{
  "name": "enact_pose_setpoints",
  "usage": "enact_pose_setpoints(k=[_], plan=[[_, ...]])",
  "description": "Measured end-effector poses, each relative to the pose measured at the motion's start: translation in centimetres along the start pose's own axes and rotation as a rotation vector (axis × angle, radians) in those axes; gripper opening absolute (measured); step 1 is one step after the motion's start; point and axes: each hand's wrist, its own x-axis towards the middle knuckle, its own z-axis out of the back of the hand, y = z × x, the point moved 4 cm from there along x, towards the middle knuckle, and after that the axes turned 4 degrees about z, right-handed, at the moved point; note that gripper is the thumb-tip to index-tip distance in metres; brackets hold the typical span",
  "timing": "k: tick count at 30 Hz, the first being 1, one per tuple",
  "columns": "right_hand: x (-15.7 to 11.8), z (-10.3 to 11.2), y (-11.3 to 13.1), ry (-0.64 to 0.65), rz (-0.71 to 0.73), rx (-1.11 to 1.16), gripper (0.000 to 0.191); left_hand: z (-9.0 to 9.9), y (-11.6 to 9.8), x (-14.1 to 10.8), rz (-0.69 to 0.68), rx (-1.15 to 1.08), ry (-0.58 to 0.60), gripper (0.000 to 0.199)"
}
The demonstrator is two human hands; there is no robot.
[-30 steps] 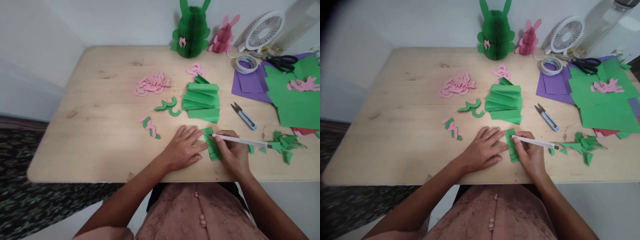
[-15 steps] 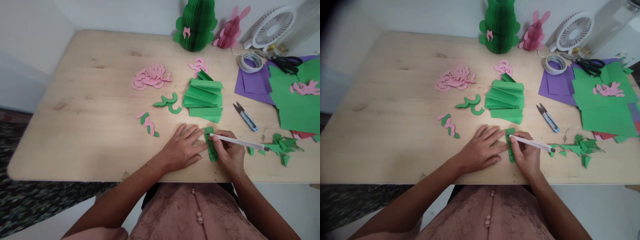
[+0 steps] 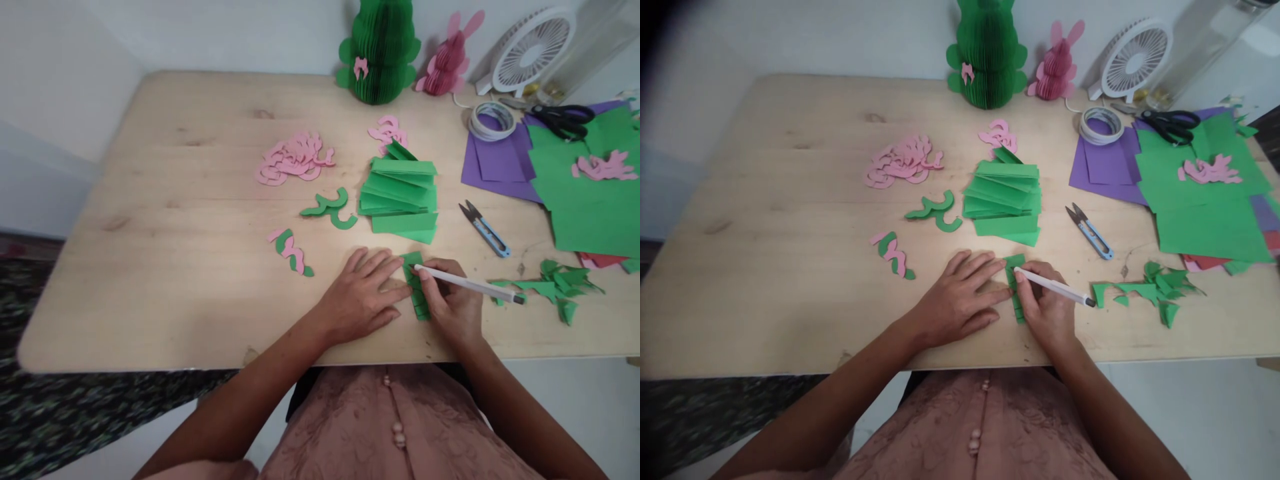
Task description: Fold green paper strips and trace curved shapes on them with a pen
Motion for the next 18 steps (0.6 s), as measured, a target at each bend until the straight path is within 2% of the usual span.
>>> enact_pose_setpoints(k=[18], plan=[[-0.3, -0.29, -0.43, 0.021, -0.043, 0.073, 0.013, -0.18, 0.01, -0.08, -0.002, 0.026, 0.016, 0.039]])
